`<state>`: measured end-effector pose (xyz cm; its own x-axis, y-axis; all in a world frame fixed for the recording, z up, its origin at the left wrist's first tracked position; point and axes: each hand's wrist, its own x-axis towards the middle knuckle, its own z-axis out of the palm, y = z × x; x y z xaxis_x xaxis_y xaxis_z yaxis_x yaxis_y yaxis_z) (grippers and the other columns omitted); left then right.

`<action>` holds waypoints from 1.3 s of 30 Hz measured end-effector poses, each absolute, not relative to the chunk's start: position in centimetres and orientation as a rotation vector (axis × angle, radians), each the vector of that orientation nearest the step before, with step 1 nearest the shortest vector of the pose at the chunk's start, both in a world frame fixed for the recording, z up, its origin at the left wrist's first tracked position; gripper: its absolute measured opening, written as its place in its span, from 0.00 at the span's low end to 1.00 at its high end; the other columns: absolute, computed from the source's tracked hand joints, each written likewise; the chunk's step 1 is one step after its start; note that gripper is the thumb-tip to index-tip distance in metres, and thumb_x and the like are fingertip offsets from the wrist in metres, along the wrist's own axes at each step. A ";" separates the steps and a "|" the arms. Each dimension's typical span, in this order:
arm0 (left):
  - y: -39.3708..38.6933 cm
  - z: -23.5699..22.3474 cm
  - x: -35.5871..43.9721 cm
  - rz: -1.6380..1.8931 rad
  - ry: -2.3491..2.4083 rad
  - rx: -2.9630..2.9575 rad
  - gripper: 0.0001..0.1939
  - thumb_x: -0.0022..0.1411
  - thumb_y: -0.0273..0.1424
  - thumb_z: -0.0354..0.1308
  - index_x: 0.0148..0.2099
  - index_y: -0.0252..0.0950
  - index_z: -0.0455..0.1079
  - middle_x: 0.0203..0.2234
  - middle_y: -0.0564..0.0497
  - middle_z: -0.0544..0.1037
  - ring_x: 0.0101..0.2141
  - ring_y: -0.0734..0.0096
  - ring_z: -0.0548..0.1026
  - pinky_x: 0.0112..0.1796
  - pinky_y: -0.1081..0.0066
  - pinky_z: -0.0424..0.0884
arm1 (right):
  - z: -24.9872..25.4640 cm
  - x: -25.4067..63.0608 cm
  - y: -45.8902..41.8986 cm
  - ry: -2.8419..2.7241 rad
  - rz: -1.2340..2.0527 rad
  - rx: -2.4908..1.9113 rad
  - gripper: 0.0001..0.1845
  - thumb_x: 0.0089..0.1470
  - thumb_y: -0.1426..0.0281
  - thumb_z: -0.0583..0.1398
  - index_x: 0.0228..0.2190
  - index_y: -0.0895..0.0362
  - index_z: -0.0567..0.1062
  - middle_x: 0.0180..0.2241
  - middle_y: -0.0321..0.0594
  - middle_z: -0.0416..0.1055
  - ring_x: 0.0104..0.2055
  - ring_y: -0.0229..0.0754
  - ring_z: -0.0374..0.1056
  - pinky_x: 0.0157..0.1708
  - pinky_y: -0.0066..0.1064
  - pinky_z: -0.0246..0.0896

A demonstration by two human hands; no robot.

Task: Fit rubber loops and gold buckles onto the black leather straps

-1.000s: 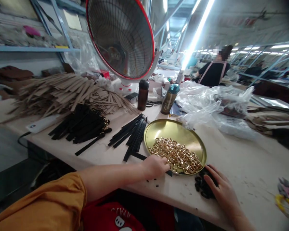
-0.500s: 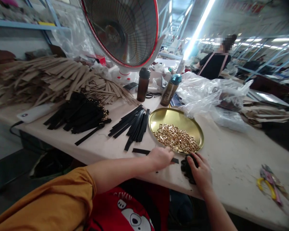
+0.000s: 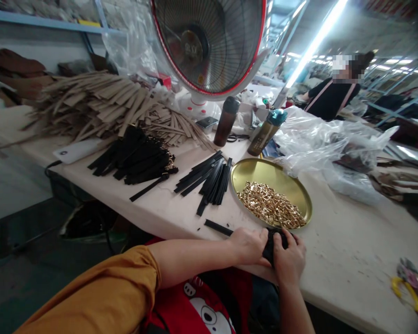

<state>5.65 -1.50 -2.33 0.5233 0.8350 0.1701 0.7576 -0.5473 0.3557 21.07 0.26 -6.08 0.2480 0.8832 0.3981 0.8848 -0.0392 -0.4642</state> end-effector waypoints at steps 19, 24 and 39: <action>-0.9 -1.4 -6.0 0.285 1.761 2.419 0.32 0.53 0.45 0.55 0.53 0.29 0.57 0.35 0.43 0.72 0.34 0.61 0.73 0.32 0.69 0.67 | -4.6 6.7 2.0 -1.783 0.307 -1.508 0.19 0.54 0.65 0.49 0.41 0.63 0.73 0.40 0.50 0.68 0.43 0.47 0.62 0.46 0.40 0.55; -1.1 -0.8 -6.9 0.251 1.892 2.353 0.28 0.59 0.40 0.50 0.57 0.30 0.53 0.34 0.44 0.71 0.32 0.61 0.74 0.29 0.69 0.66 | -4.0 6.4 2.2 -1.669 0.388 -1.293 0.20 0.56 0.67 0.48 0.48 0.61 0.67 0.46 0.49 0.65 0.50 0.45 0.59 0.50 0.40 0.53; -4.6 3.7 -8.6 0.468 1.760 2.058 0.22 0.62 0.35 0.45 0.58 0.36 0.53 0.45 0.45 0.70 0.42 0.64 0.70 0.41 0.66 0.66 | -1.3 7.2 -2.3 -1.661 1.100 -1.282 0.15 0.52 0.60 0.54 0.37 0.57 0.70 0.28 0.39 0.68 0.28 0.40 0.63 0.28 0.31 0.59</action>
